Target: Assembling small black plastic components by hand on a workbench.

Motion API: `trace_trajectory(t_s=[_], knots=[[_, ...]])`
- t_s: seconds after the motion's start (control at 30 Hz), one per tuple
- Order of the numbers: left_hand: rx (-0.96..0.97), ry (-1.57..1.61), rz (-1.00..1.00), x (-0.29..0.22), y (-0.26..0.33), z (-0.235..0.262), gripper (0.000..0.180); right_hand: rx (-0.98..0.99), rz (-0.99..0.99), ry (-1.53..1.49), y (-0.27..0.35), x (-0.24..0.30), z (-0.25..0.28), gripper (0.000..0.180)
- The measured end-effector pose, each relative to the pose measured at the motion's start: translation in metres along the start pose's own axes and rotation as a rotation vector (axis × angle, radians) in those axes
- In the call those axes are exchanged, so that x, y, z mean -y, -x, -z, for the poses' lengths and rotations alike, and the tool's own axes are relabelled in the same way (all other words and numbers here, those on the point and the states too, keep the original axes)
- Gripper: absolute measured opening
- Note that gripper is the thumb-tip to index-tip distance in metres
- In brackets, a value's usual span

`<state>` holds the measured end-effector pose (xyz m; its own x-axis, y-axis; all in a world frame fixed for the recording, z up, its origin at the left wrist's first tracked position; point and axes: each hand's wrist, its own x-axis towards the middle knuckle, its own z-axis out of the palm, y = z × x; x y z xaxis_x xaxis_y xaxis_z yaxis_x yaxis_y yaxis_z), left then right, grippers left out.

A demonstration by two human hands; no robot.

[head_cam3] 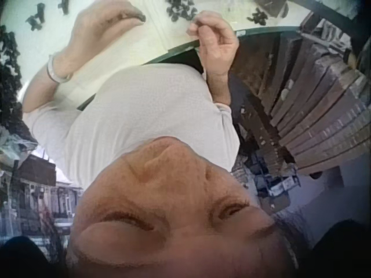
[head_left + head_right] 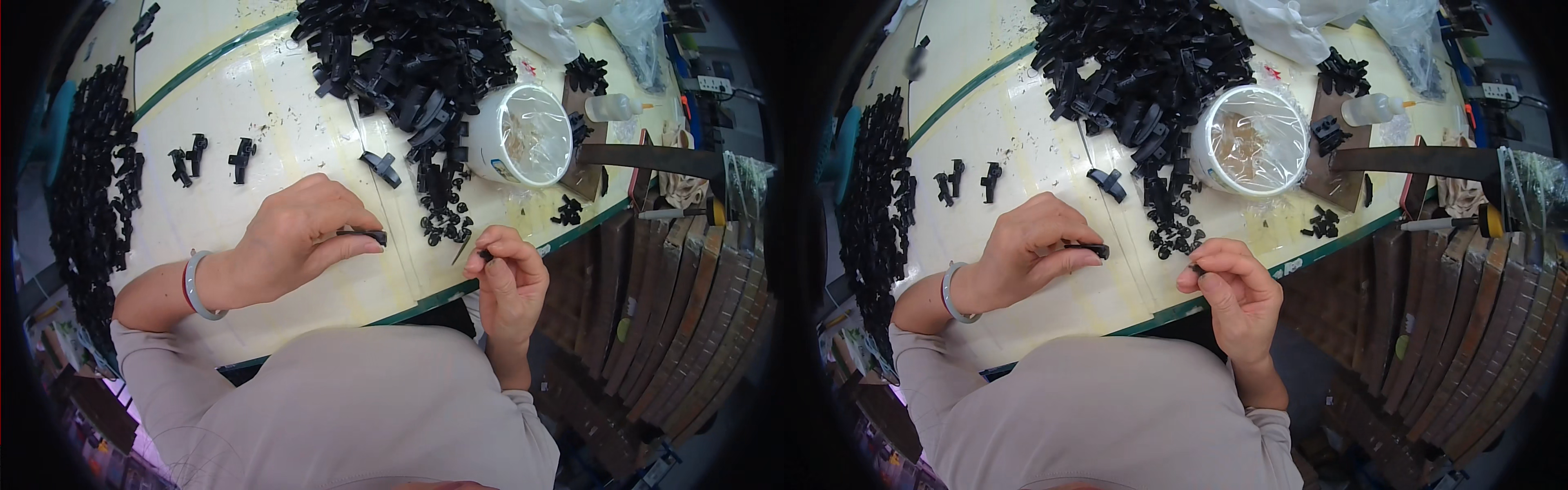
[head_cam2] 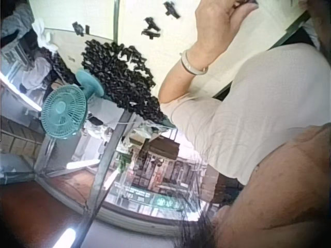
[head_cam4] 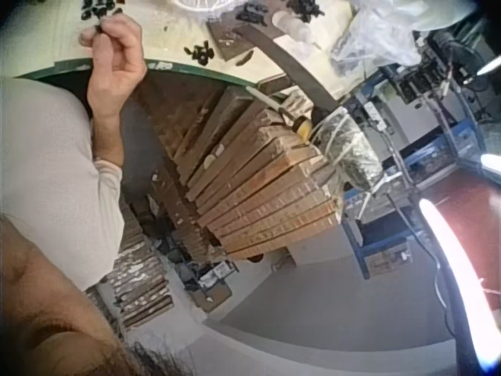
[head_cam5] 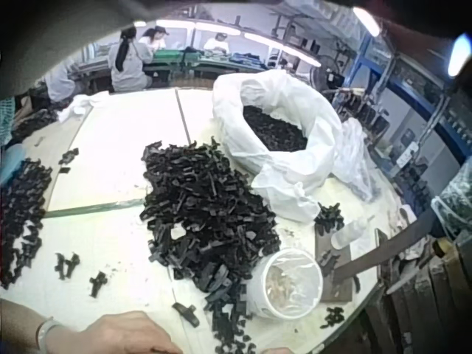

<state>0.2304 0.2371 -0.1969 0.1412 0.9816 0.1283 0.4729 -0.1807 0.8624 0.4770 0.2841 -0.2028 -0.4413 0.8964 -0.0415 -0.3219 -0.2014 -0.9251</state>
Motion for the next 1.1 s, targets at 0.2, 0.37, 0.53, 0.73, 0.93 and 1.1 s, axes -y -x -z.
trace_trajectory(t_s=[0.2,0.37,0.53,0.73,0.93,1.1], knots=[[-0.037,0.233,0.119,0.003,0.001,-0.004,0.010,-0.038,0.000,0.051,0.001,0.004,0.002,0.021],[0.080,0.273,0.276,-0.003,0.000,0.005,0.010,-0.092,0.168,0.287,-0.006,0.006,0.000,0.017],[0.151,0.641,0.518,-0.005,-0.002,0.007,0.018,-0.169,0.547,0.988,-0.029,0.034,0.004,0.021],[0.158,0.826,0.509,-0.008,-0.005,0.007,0.023,-0.020,0.827,1.464,-0.083,0.056,0.008,0.025],[0.250,0.732,0.388,0.006,-0.002,0.008,0.019,0.056,0.811,1.591,-0.097,0.054,0.004,0.017],[0.225,0.906,0.527,0.006,-0.001,0.008,0.018,0.033,0.785,1.474,-0.094,0.057,-0.002,0.025]])
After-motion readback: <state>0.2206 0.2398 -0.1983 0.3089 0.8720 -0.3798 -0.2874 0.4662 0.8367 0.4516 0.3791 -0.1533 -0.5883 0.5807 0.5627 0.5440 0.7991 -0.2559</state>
